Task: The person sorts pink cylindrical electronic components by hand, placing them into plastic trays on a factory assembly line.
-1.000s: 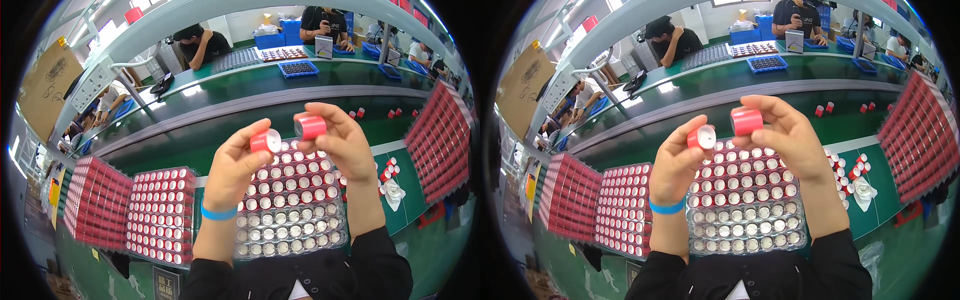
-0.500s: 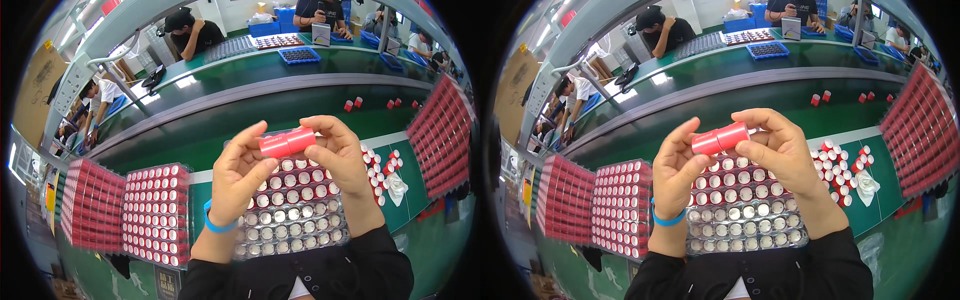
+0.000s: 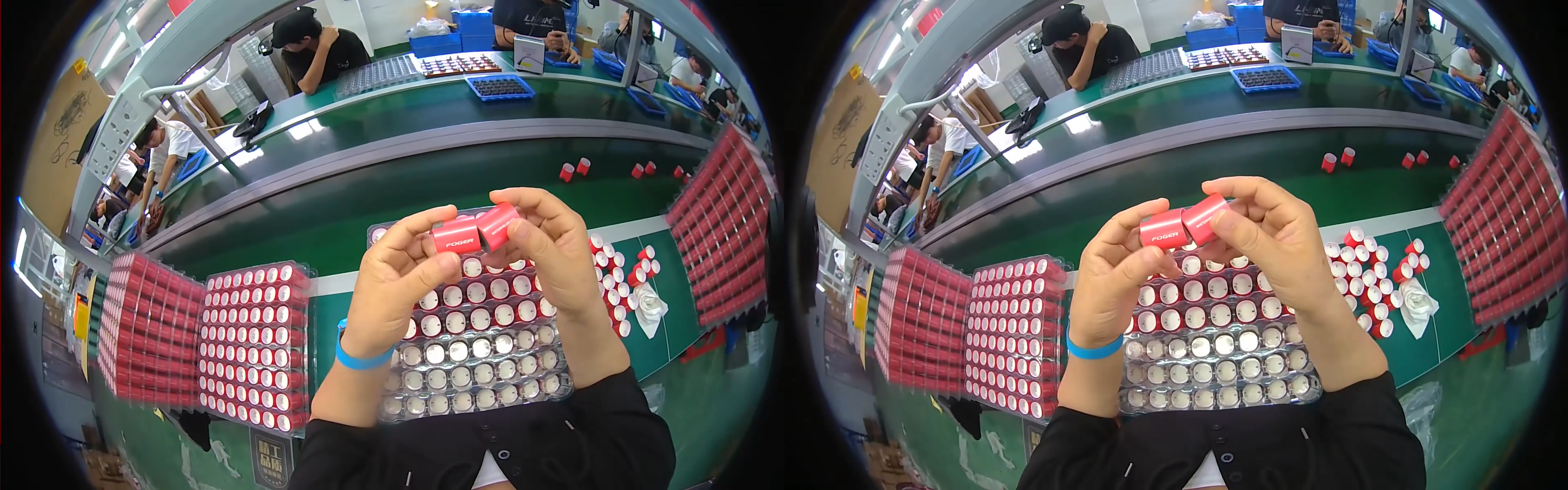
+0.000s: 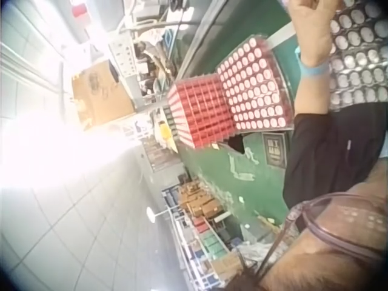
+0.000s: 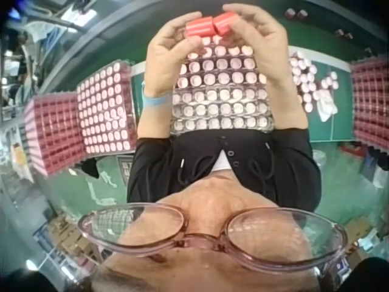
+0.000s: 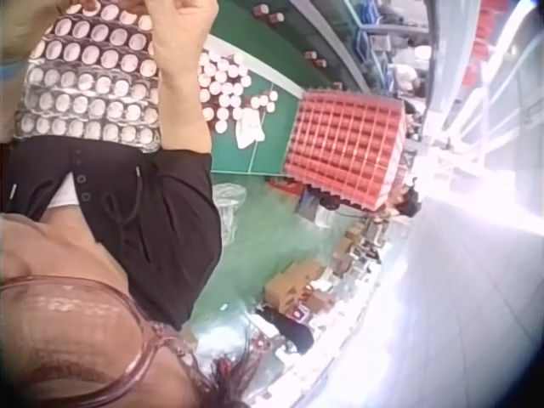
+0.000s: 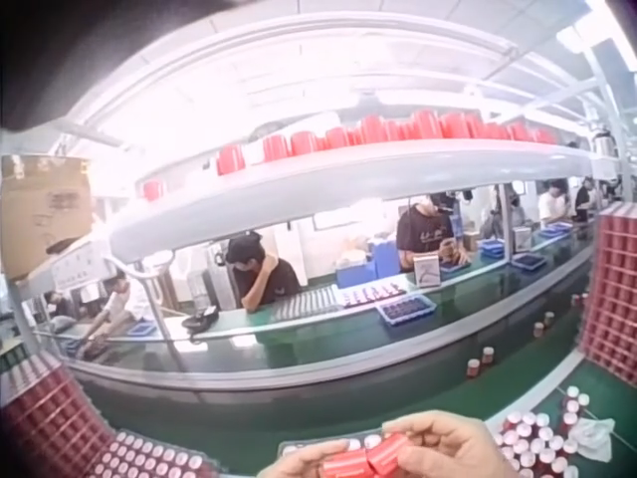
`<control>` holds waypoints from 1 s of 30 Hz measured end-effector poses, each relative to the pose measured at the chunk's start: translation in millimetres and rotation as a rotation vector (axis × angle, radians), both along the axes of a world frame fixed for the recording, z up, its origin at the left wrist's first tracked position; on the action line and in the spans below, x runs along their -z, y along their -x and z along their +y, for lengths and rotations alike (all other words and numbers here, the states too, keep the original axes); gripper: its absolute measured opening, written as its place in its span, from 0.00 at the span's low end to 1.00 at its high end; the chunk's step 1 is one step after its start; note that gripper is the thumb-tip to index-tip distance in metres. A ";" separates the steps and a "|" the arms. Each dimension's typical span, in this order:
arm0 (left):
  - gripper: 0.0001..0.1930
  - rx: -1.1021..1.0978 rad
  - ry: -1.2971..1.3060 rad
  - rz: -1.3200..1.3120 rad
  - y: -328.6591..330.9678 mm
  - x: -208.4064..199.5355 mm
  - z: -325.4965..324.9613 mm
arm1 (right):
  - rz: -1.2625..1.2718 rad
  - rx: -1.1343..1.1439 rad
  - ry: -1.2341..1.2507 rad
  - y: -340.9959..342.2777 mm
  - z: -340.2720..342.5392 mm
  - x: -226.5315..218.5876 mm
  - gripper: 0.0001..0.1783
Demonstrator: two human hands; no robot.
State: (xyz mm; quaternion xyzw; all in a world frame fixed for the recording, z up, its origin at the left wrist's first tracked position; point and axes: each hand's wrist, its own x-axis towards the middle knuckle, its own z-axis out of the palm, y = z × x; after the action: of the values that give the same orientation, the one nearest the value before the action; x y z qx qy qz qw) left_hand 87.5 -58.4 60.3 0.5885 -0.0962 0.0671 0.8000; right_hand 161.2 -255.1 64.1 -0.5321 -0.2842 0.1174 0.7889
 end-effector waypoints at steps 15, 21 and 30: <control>0.24 -0.052 0.006 -0.022 -5.0 4.6 -0.1 | -0.113 -0.027 -0.064 -2.8 1.4 3.6 0.21; 0.24 -0.068 0.104 -0.091 -5.0 4.5 -0.7 | -0.287 -0.033 -0.051 -5.9 1.3 7.2 0.22; 0.24 -0.111 -0.021 -0.166 -6.2 5.4 -1.9 | -0.291 0.009 -0.008 -6.2 1.7 7.4 0.26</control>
State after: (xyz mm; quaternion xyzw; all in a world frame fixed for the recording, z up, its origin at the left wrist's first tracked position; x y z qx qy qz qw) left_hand 93.7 -60.3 54.9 0.5935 -0.1302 0.1588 0.7782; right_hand 167.4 -253.4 56.7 -0.5418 -0.3936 0.0344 0.7419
